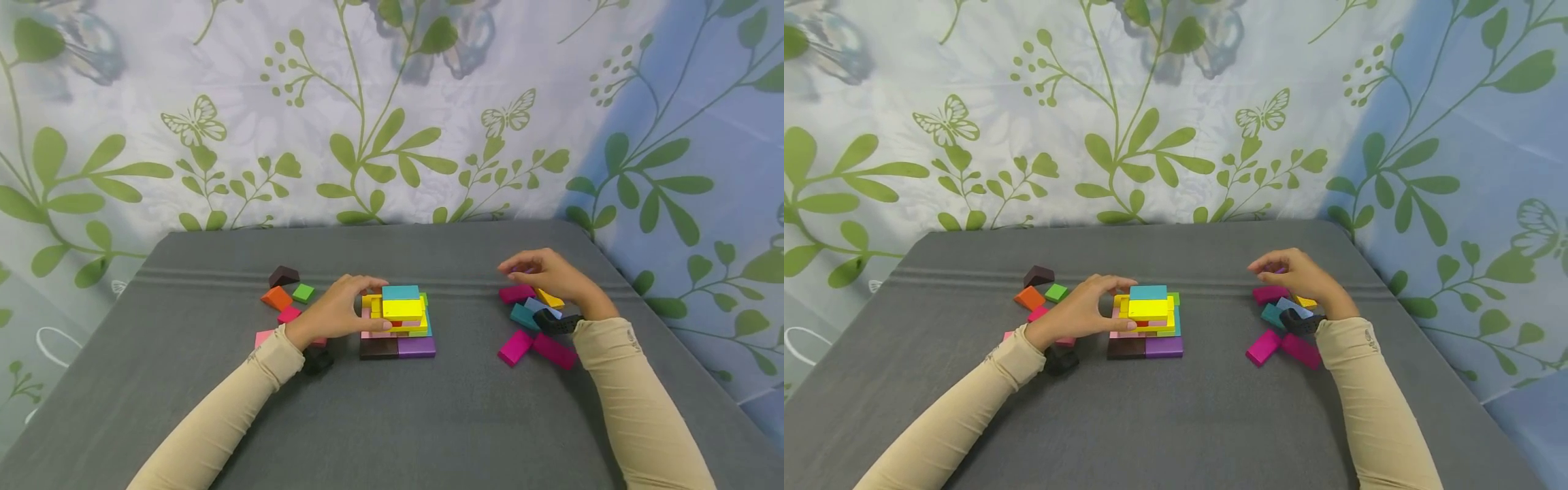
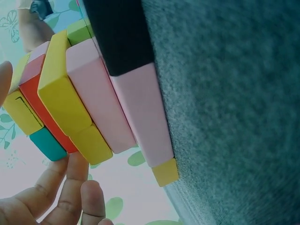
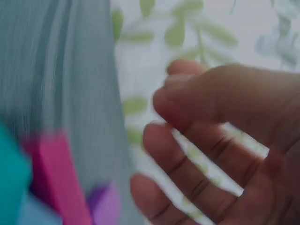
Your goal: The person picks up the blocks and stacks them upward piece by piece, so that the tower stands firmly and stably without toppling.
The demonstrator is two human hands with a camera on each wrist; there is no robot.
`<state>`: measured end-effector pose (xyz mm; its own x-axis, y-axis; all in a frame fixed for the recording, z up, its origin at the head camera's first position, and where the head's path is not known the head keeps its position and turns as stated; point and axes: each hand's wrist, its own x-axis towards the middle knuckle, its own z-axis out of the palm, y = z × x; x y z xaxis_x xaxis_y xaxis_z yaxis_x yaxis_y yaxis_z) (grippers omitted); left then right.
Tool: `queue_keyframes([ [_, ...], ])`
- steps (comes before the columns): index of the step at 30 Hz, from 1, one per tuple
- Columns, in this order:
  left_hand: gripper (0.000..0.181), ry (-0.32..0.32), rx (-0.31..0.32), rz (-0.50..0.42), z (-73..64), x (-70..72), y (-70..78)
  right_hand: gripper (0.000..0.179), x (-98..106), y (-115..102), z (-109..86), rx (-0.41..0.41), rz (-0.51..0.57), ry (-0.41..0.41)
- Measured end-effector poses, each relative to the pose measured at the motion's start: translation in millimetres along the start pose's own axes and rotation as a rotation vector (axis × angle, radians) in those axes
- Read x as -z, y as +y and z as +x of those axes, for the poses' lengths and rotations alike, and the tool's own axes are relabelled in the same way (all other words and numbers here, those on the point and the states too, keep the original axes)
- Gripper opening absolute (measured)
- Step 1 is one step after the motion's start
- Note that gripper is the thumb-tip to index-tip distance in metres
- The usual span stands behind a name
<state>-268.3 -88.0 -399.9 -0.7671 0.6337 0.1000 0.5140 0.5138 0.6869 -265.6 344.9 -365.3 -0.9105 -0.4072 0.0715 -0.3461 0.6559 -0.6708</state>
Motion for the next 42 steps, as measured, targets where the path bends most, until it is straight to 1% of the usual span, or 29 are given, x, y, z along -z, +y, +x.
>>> queue_keyframes([
  [3,0.075,0.002,-0.007,-0.008,0.4,-0.2,-0.4,0.022,11,19,-6.2,-0.087,-0.099,-0.028],
  [7,0.075,0.000,-0.009,-0.010,0.6,0.5,0.1,0.023,18,32,-11.1,-0.168,-0.210,-0.069],
  [10,0.074,0.000,-0.008,-0.005,0.5,1.4,0.7,0.030,17,33,-9.9,-0.213,-0.274,-0.086],
  [12,0.073,0.002,-0.008,0.000,0.6,1.8,0.8,0.035,14,31,-6.7,-0.225,-0.306,-0.101],
  [15,0.072,0.006,-0.007,0.005,1.0,1.7,0.4,0.040,6,29,-0.2,-0.230,-0.313,-0.110],
  [17,0.072,0.008,-0.005,0.007,1.3,1.2,-0.1,0.039,0,29,3.7,-0.223,-0.297,-0.111],
  [20,0.071,0.009,-0.002,0.008,1.4,0.5,-0.5,0.032,-9,30,7.3,-0.202,-0.280,-0.089],
  [24,0.071,0.009,-0.003,0.011,1.8,-0.6,-1.2,0.027,-14,29,9.1,-0.148,-0.283,-0.052],
  [29,0.070,0.009,-0.002,0.005,1.9,-1.1,-1.5,0.029,-15,20,11.1,-0.089,-0.260,0.008],
  [34,0.069,0.009,-0.002,-0.002,0.8,-0.4,-0.4,0.030,-21,9,14.6,-0.025,-0.238,0.079],
  [38,0.069,0.007,-0.005,-0.004,0.9,-0.2,0.2,0.030,-27,0,17.2,-0.003,-0.208,0.103],
  [42,0.069,0.008,-0.007,-0.005,1.9,-0.7,0.2,0.027,-34,-6,19.0,0.043,-0.169,0.127],
])
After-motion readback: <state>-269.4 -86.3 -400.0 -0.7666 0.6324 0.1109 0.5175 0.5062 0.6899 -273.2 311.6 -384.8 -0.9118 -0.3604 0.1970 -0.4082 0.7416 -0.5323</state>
